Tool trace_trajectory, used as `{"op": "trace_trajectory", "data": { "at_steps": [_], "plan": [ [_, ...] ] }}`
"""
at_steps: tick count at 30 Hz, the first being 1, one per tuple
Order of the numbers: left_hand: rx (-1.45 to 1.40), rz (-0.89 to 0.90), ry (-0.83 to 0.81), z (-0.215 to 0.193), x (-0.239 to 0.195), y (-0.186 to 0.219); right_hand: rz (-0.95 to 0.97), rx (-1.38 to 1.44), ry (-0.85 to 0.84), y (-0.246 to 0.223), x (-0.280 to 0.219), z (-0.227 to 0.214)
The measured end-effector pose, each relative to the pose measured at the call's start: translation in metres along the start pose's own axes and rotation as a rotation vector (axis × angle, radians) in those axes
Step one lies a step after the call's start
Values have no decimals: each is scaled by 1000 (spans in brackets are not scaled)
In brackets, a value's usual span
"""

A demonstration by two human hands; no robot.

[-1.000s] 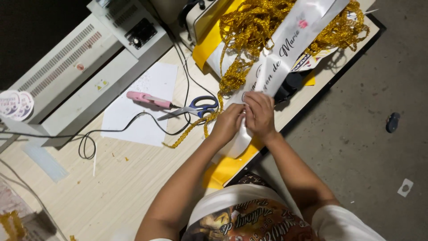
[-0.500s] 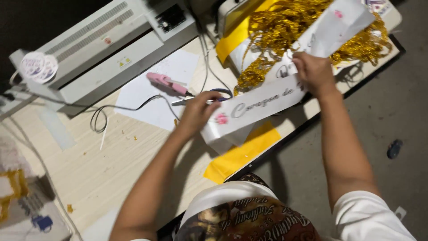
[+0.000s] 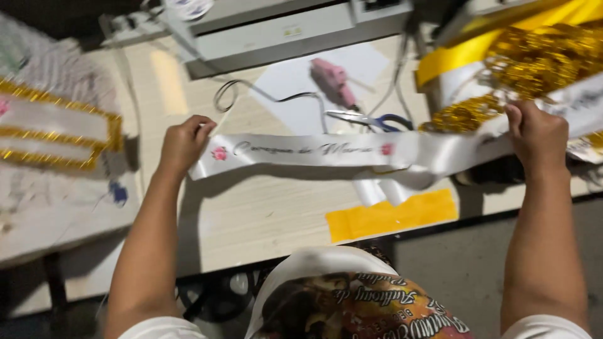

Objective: The person decorates white sashes with gold glitter trim. They use a hot glue gun to apply adhesive to the sashes and then press the trim onto the glued areas. The person handles multiple sashes, including ones with text like 'Reyna de las Flores' and 'Corazon de Maria'.

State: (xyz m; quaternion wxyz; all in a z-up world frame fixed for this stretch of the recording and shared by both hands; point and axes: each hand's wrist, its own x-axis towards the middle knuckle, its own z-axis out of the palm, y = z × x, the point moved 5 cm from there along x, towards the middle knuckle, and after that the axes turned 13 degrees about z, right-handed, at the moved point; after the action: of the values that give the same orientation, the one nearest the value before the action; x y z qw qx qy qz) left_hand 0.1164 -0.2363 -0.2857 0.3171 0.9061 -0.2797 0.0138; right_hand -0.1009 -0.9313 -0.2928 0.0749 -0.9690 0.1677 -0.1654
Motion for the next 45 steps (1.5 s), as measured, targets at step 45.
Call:
{"op": "trace_trajectory", "data": {
  "at_steps": [45],
  "plan": [
    [288,209,-29,58,-57,-102,193,-230,-758,-144,-7,172]
  ]
}}
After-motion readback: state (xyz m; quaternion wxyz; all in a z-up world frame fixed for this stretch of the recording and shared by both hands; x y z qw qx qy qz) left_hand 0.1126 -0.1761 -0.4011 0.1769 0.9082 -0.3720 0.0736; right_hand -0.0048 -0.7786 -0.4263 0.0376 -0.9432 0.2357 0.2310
